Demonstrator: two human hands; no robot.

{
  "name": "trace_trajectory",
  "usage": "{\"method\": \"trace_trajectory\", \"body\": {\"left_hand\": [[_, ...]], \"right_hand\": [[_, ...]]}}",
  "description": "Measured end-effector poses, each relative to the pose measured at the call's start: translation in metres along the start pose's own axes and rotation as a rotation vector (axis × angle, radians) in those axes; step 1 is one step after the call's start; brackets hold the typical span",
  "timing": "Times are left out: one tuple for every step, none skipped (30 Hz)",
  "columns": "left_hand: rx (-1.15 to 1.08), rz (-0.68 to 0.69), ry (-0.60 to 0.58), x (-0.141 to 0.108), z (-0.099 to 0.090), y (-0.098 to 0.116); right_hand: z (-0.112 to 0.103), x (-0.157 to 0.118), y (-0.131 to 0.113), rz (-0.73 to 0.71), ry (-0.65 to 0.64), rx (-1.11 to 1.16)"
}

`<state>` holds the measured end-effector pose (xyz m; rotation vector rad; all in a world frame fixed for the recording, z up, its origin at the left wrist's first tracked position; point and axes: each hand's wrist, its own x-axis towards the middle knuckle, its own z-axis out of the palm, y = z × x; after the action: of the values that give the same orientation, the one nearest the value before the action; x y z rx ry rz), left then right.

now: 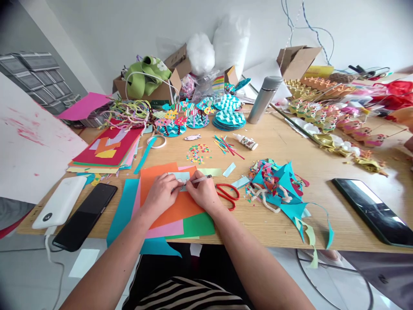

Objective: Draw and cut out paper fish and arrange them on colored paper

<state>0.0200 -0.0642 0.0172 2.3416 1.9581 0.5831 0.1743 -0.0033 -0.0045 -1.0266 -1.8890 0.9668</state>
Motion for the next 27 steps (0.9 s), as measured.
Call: {"method": "trace_trajectory", "body": {"left_hand": [[0.003, 0.003, 0.002, -0.0001, -0.0001, 0.0002], [0.010, 0.006, 0.003, -0.0002, -0.0001, 0.0004], [0.018, 0.008, 0.006, -0.0003, -0.0002, 0.0006], [0.026, 0.011, 0.008, -0.0004, -0.0002, 0.0006], [0.033, 0.013, 0.010, -0.0004, -0.0002, 0.0006], [0.039, 0.015, 0.012, -0.0005, -0.0002, 0.0006], [0.041, 0.017, 0.013, -0.0005, -0.0002, 0.0005], [0.042, 0.017, 0.014, -0.0006, -0.0002, 0.0004], [0.041, 0.018, 0.014, -0.0006, -0.0002, 0.0004], [0.042, 0.018, 0.013, -0.0006, -0.0002, 0.0004], [0.043, 0.017, 0.013, -0.0005, -0.0002, 0.0005], [0.044, 0.016, 0.013, -0.0005, -0.0003, 0.0006], [0.046, 0.015, 0.013, -0.0005, -0.0003, 0.0008], [0.048, 0.014, 0.013, -0.0005, -0.0004, 0.0009], [0.051, 0.013, 0.014, -0.0004, -0.0005, 0.0011], [0.053, 0.013, 0.015, -0.0004, -0.0006, 0.0012], [0.056, 0.013, 0.015, -0.0003, -0.0007, 0.0013], [0.060, 0.014, 0.015, -0.0003, -0.0007, 0.0014], [0.064, 0.014, 0.014, -0.0002, -0.0008, 0.0014], [0.067, 0.015, 0.013, -0.0002, -0.0009, 0.0015], [0.068, 0.016, 0.011, -0.0001, -0.0011, 0.0016], [0.069, 0.016, 0.009, -0.0001, -0.0013, 0.0017], [0.069, 0.016, 0.009, -0.0001, -0.0015, 0.0018], [0.068, 0.016, 0.009, -0.0002, -0.0016, 0.0019], [0.067, 0.016, 0.010, -0.0003, -0.0018, 0.0019], [0.066, 0.017, 0.012, -0.0004, -0.0019, 0.0019], [0.066, 0.019, 0.013, -0.0005, -0.0019, 0.0019]], "right_hand": [[-0.0003, 0.0001, -0.0002, 0.001, 0.005, -0.004], [-0.0007, 0.0003, -0.0004, 0.001, 0.007, -0.009], [-0.0012, 0.0006, -0.0006, 0.002, 0.009, -0.013], [-0.0017, 0.0008, -0.0009, 0.002, 0.010, -0.016], [-0.0021, 0.0010, -0.0012, 0.003, 0.011, -0.020], [-0.0026, 0.0012, -0.0016, 0.005, 0.012, -0.023], [-0.0029, 0.0014, -0.0020, 0.007, 0.014, -0.027], [-0.0032, 0.0016, -0.0023, 0.009, 0.017, -0.032], [-0.0035, 0.0017, -0.0025, 0.010, 0.020, -0.037], [-0.0036, 0.0019, -0.0027, 0.011, 0.021, -0.041], [-0.0038, 0.0019, -0.0027, 0.011, 0.024, -0.044], [-0.0039, 0.0020, -0.0026, 0.010, 0.025, -0.044], [-0.0040, 0.0020, -0.0024, 0.009, 0.027, -0.044], [-0.0041, 0.0020, -0.0023, 0.011, 0.029, -0.044], [-0.0043, 0.0020, -0.0023, 0.014, 0.031, -0.045], [-0.0046, 0.0020, -0.0025, 0.018, 0.034, -0.047], [-0.0049, 0.0020, -0.0029, 0.021, 0.036, -0.048], [-0.0052, 0.0019, -0.0034, 0.023, 0.036, -0.049], [-0.0056, 0.0019, -0.0041, 0.022, 0.035, -0.048], [-0.0059, 0.0018, -0.0047, 0.022, 0.033, -0.049], [-0.0062, 0.0017, -0.0053, 0.022, 0.031, -0.050], [-0.0065, 0.0017, -0.0057, 0.027, 0.031, -0.053], [-0.0066, 0.0016, -0.0059, 0.033, 0.032, -0.058], [-0.0067, 0.0015, -0.0058, 0.041, 0.036, -0.062], [-0.0068, 0.0015, -0.0056, 0.048, 0.038, -0.065], [-0.0068, 0.0014, -0.0054, 0.052, 0.040, -0.066], [-0.0068, 0.0014, -0.0052, 0.054, 0.041, -0.067]]}}
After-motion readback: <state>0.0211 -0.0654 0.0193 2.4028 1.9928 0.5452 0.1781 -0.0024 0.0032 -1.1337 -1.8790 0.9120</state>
